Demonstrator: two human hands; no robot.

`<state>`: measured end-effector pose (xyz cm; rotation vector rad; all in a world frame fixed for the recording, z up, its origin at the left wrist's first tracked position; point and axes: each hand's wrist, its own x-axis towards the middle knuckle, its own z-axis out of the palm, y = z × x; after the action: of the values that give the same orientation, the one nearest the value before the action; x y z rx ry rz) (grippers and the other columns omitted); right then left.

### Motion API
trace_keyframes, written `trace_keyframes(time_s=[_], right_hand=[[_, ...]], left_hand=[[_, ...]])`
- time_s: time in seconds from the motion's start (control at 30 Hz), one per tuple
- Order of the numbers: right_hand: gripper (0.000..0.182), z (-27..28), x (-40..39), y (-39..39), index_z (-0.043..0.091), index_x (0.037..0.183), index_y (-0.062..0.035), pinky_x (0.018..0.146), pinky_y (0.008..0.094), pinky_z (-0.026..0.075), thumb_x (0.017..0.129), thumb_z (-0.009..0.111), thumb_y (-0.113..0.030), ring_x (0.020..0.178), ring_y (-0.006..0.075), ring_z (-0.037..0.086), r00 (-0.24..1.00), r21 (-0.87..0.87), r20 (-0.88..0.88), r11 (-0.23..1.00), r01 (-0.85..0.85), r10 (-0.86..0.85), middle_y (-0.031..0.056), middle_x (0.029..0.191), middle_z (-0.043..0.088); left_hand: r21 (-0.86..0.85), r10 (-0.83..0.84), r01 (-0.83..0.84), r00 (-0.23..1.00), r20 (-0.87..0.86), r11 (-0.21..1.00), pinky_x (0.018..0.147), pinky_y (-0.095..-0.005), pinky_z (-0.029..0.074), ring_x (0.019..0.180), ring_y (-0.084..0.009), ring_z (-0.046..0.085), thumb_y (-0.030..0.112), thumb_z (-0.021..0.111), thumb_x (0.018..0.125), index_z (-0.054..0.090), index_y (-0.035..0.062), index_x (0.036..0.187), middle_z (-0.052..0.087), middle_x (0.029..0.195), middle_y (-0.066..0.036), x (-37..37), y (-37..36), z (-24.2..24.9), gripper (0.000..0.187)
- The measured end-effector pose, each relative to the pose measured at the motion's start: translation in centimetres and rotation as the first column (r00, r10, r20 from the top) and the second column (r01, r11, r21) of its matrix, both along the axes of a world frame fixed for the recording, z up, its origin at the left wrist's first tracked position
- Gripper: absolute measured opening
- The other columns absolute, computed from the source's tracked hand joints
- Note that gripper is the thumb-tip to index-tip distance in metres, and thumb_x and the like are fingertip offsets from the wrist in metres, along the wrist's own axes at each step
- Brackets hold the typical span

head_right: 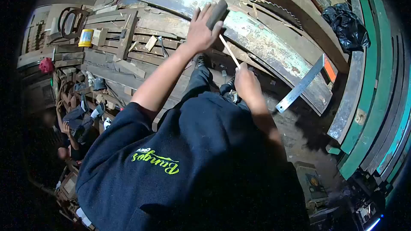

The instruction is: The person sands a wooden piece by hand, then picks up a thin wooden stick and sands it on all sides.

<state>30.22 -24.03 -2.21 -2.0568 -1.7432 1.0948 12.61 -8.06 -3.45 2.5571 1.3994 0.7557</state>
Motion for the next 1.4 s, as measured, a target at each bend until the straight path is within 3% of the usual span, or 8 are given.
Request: trace_keyframes(time_s=[0.43, 0.7, 0.83, 0.9, 0.97, 1.07, 1.3, 1.4], right_hand=[[0.023, -0.5, 0.2, 0.0, 0.047, 0.105, 0.0022, 0.073, 0.0591, 0.047, 0.099, 0.045, -0.02, 0.084, 0.0508, 0.06, 0.999, 0.021, 0.02, 0.999, -0.038, 0.037, 0.0319, 0.083, 0.063], [0.034, 1.5, -0.1, -0.1, 0.047, 0.104, 0.0049, 0.078, 0.0589, 0.046, 0.099, 0.043, -0.028, 0.087, 0.052, 0.06, 0.998, -0.007, 0.032, 0.999, 0.045, -0.045, 0.0344, 0.086, 0.062], [0.033, 1.2, 0.0, -0.4, 0.047, 0.107, 0.0033, 0.076, 0.0556, 0.045, 0.099, 0.045, -0.029, 0.09, 0.0509, 0.059, 0.997, -0.02, -0.041, 0.998, 0.059, -0.059, 0.0334, 0.091, 0.061], [0.033, 1.3, 0.4, -0.2, 0.049, 0.102, 0.0036, 0.074, 0.0513, 0.047, 0.098, 0.049, -0.029, 0.089, 0.05, 0.059, 0.98, -0.007, -0.186, 0.998, 0.07, -0.07, 0.0327, 0.089, 0.061], [0.032, 1.7, 0.5, 0.0, 0.051, 0.1, 0.0024, 0.071, 0.0493, 0.05, 0.096, 0.054, -0.029, 0.077, 0.0451, 0.064, 0.984, 0.034, -0.173, 0.998, 0.046, -0.039, 0.0278, 0.082, 0.064], [0.027, 1.2, 1.3, 0.2, 0.051, 0.099, 0.0009, 0.049, 0.0306, 0.047, 0.092, 0.063, -0.022, 0.051, 0.014, 0.06, 0.905, -0.138, -0.402, 0.986, 0.091, -0.14, 0.0084, 0.067, 0.061], [0.021, -0.1, 2.0, 0.3, 0.053, 0.099, -0.0005, 0.043, 0.0236, 0.038, 0.092, 0.065, -0.017, 0.046, 0.0087, 0.05, 0.665, -0.313, -0.671, 0.938, 0.149, -0.329, 0.0025, 0.063, 0.057], [0.021, 0.1, 1.8, 0.4, 0.055, 0.099, -0.0013, 0.043, 0.0237, 0.037, 0.091, 0.065, -0.017, 0.048, 0.0069, 0.048, 0.716, -0.287, -0.621, 0.942, 0.173, -0.32, -0.0001, 0.065, 0.055]], left_hand=[[-0.028, 0.031, -0.03, 0.999, 0.029, 0.999, 0.116, -0.051, 0.019, 0.141, -0.0319, 0.031, 0.037, 0.044, 0.098, 0.04, -0.0006, 0.142, 0.04, 0.148, -0.017, -0.3, -0.9, -0.7, 0.058], [-0.358, 0.484, -0.386, 0.84, 0.244, 0.85, 0.119, -0.0496, 0.007, 0.138, -0.0496, 0.023, 0.044, 0.026, 0.103, 0.049, -0.0088, 0.133, 0.041, 0.14, -0.036, -4.3, 2.0, 3.2, 0.065], [-0.398, 0.574, -0.434, 0.733, 0.365, 0.808, 0.105, -0.0429, 0.036, 0.121, -0.0482, 0.049, 0.053, 0.035, 0.1, 0.054, -0.01, 0.125, 0.051, 0.127, -0.037, -6.7, -1.1, 3.2, 0.071], [-0.452, 0.578, -0.406, 0.734, 0.356, 0.794, 0.097, -0.0448, 0.042, 0.114, -0.0451, 0.053, 0.03, 0.052, 0.097, 0.05, -0.0071, 0.125, 0.055, 0.121, -0.031, -6.4, -2.9, 3.8, 0.047], [-0.464, 0.547, -0.374, 0.771, 0.326, 0.803, 0.095, -0.045, 0.043, 0.113, -0.045, 0.054, 0.029, 0.052, 0.097, 0.049, -0.0064, 0.126, 0.056, 0.119, -0.031, -6.1, -4.1, 3.7, 0.046], [-0.482, 0.522, -0.332, 0.783, 0.338, 0.811, 0.095, -0.0453, 0.044, 0.112, -0.0467, 0.054, 0.031, 0.051, 0.098, 0.048, -0.006, 0.128, 0.056, 0.12, -0.031, -5.6, -5.1, 3.6, 0.048], [-0.496, 0.462, -0.23, 0.782, 0.418, 0.837, 0.095, -0.0459, 0.044, 0.111, -0.047, 0.054, 0.028, 0.051, 0.099, 0.049, -0.0047, 0.128, 0.056, 0.119, -0.031, -5.9, -4.7, 3.8, 0.044], [-0.452, 0.437, -0.256, 0.825, 0.358, 0.854, 0.094, -0.046, 0.045, 0.11, -0.0468, 0.055, 0.027, 0.051, 0.098, 0.05, -0.004, 0.127, 0.057, 0.117, -0.03, -5.6, -4.3, 3.4, 0.042]])
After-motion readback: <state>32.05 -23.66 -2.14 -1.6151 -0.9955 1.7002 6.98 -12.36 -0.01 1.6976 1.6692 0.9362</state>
